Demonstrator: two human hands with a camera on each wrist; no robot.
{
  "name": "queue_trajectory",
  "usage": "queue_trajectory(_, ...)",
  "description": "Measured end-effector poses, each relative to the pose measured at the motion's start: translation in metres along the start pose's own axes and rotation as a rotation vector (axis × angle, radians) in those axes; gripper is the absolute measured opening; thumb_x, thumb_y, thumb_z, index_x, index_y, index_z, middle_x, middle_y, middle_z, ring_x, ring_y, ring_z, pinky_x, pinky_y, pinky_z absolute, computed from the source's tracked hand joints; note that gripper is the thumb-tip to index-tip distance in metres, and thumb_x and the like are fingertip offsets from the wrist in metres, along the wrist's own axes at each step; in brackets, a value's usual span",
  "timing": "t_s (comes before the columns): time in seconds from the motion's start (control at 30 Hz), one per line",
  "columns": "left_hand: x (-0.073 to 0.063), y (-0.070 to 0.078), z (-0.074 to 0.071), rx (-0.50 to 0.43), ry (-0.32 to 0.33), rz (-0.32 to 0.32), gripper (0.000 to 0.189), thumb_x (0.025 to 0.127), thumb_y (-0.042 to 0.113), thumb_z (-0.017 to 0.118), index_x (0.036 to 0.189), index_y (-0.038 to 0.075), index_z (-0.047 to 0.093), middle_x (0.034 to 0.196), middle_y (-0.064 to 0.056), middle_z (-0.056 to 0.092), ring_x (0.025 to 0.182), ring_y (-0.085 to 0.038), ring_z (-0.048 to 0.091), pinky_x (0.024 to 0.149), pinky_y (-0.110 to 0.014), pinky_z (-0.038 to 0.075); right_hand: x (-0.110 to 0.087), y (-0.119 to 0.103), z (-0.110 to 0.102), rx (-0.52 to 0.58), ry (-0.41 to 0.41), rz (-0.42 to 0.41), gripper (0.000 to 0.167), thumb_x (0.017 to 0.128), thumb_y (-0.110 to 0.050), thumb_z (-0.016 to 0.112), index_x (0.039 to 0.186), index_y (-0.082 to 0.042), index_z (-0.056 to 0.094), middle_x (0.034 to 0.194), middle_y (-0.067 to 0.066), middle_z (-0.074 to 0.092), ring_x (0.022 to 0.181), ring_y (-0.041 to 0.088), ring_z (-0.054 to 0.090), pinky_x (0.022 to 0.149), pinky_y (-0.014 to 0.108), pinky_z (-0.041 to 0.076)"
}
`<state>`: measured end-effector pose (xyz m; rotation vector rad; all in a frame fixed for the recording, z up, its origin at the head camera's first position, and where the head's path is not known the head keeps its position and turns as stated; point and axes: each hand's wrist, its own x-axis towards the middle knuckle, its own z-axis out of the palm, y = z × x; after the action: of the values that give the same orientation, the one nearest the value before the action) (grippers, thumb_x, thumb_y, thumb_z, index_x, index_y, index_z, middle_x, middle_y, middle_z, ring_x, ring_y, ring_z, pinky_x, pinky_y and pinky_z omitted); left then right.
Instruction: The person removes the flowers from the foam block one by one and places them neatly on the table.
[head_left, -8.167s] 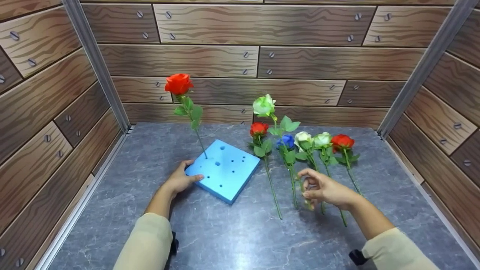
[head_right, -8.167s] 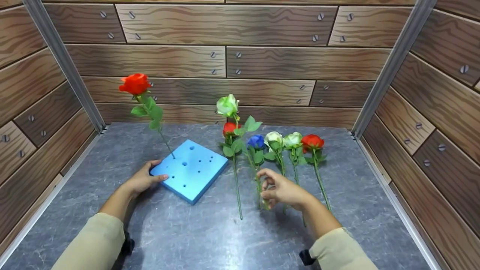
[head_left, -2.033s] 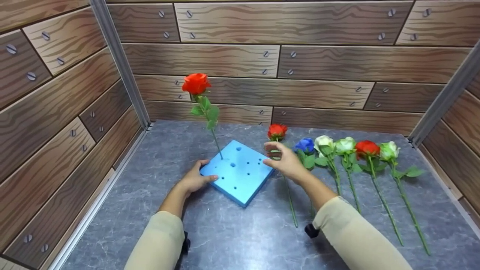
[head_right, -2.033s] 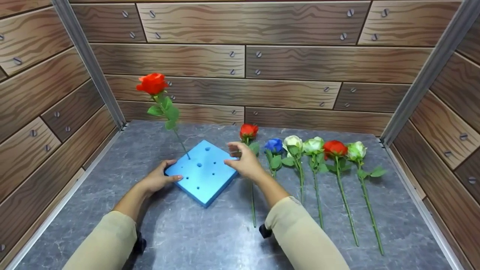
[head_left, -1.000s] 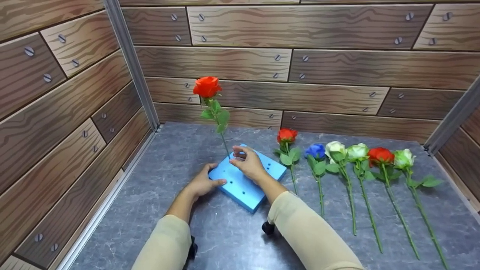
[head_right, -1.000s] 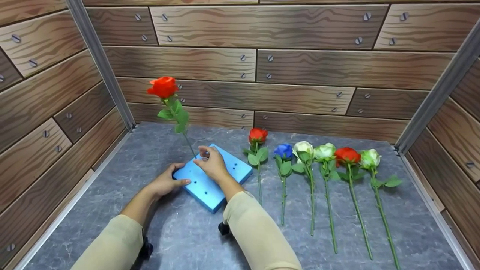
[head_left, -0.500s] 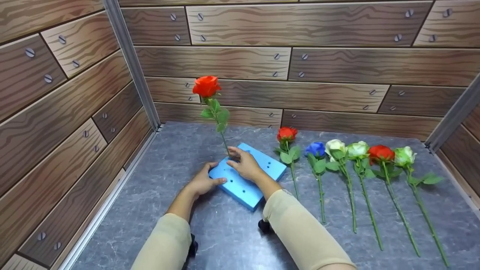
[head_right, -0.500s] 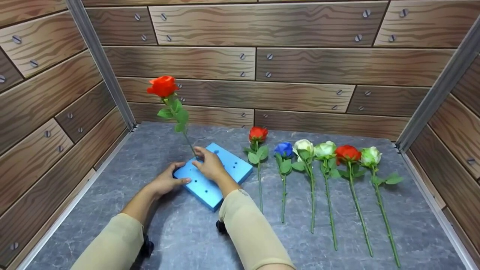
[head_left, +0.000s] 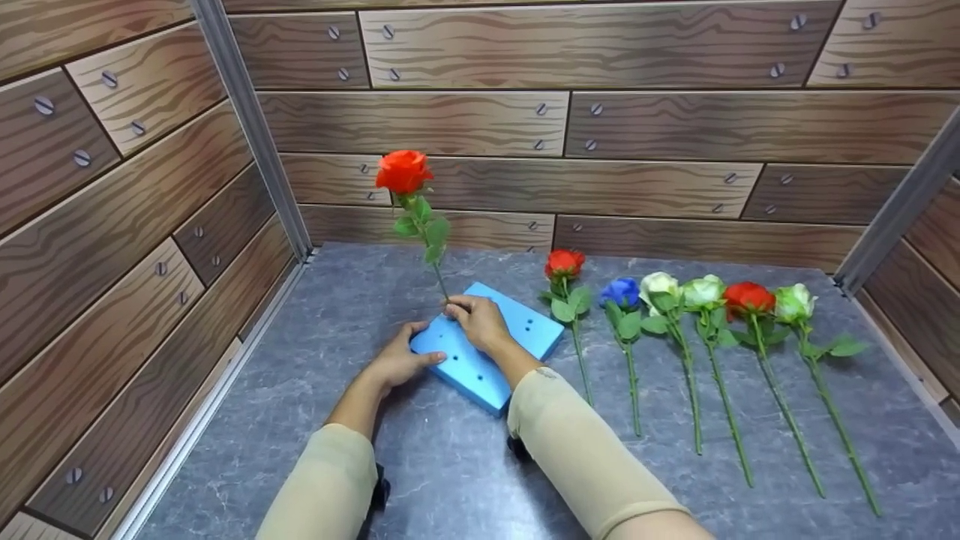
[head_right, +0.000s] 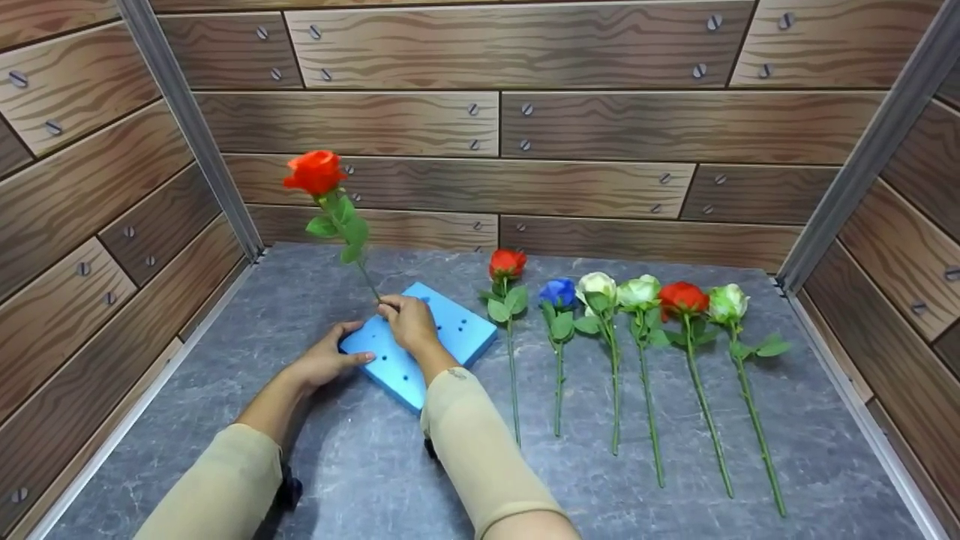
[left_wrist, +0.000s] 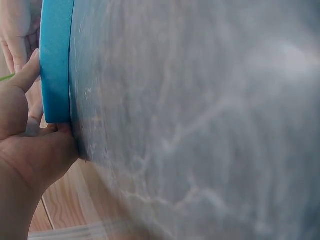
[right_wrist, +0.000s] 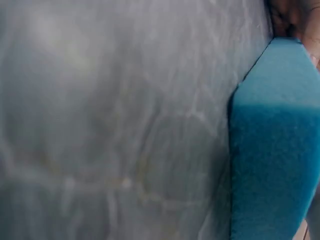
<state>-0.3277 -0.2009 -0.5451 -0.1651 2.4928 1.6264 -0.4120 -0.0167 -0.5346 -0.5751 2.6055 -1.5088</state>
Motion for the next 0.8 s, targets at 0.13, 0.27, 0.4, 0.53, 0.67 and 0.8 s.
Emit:
queue_trajectory(0.13,0.000,0.000,-0.003,-0.016,0.003,-0.005,0.086,0.097,0.036,0.083,0.167,0.014,0.037,0.176,-0.023,0.031,0.165,-0.043,0.028,0.134,-0.060,0.028,0.002,-0.003,0.001,0.008,0.018,-0.017,0.033,0.111,-0.028,0.061,0.138,-0.017,0.076,0.125,0.003,0.083,0.120,0.022,0.077,0.106,0.043,0.060)
queue_trajectory(0.27,-0.002,0.000,-0.005,-0.009,0.003,-0.019,0.087,0.097,0.038,0.083,0.168,0.015,0.037,0.177,-0.022,0.030,0.166,-0.044,0.026,0.134,-0.061,0.027,0.003,-0.003,0.003,0.024,0.012,-0.038,0.032,0.111,-0.025,0.062,0.138,-0.016,0.076,0.125,0.006,0.083,0.119,0.023,0.078,0.105,0.042,0.062)
queue_trajectory(0.4,-0.002,0.001,-0.005,-0.008,0.007,-0.018,0.087,0.097,0.037,0.083,0.168,0.015,0.037,0.177,-0.023,0.030,0.166,-0.044,0.026,0.134,-0.061,0.026,0.005,-0.004,0.006,0.008,0.030,-0.033,0.033,0.111,-0.026,0.062,0.138,-0.016,0.076,0.123,0.005,0.083,0.117,0.022,0.078,0.104,0.041,0.062)
queue_trajectory(0.53,-0.002,0.002,-0.004,-0.028,0.002,-0.012,0.086,0.098,0.035,0.083,0.167,0.014,0.037,0.177,-0.022,0.031,0.166,-0.043,0.028,0.134,-0.060,0.027,0.005,-0.006,0.008,-0.026,0.067,-0.016,0.032,0.111,-0.027,0.060,0.134,-0.014,0.078,0.117,0.003,0.083,0.113,0.021,0.077,0.101,0.040,0.062)
queue_trajectory(0.67,-0.003,0.002,-0.002,-0.026,-0.013,-0.024,0.084,0.098,0.034,0.083,0.167,0.015,0.038,0.177,-0.022,0.031,0.165,-0.043,0.030,0.134,-0.059,0.029,0.002,-0.006,0.011,-0.106,0.116,-0.004,0.032,0.111,-0.029,0.060,0.135,-0.017,0.078,0.116,0.000,0.084,0.111,0.019,0.078,0.099,0.039,0.062)
queue_trajectory(0.8,-0.003,0.003,-0.001,-0.019,-0.007,-0.026,0.084,0.098,0.034,0.083,0.167,0.016,0.038,0.177,-0.024,0.031,0.164,-0.044,0.030,0.133,-0.060,0.029,0.000,-0.005,0.013,-0.110,0.151,-0.018,0.033,0.110,-0.026,0.063,0.140,-0.017,0.075,0.119,0.002,0.084,0.114,0.019,0.079,0.100,0.037,0.063)
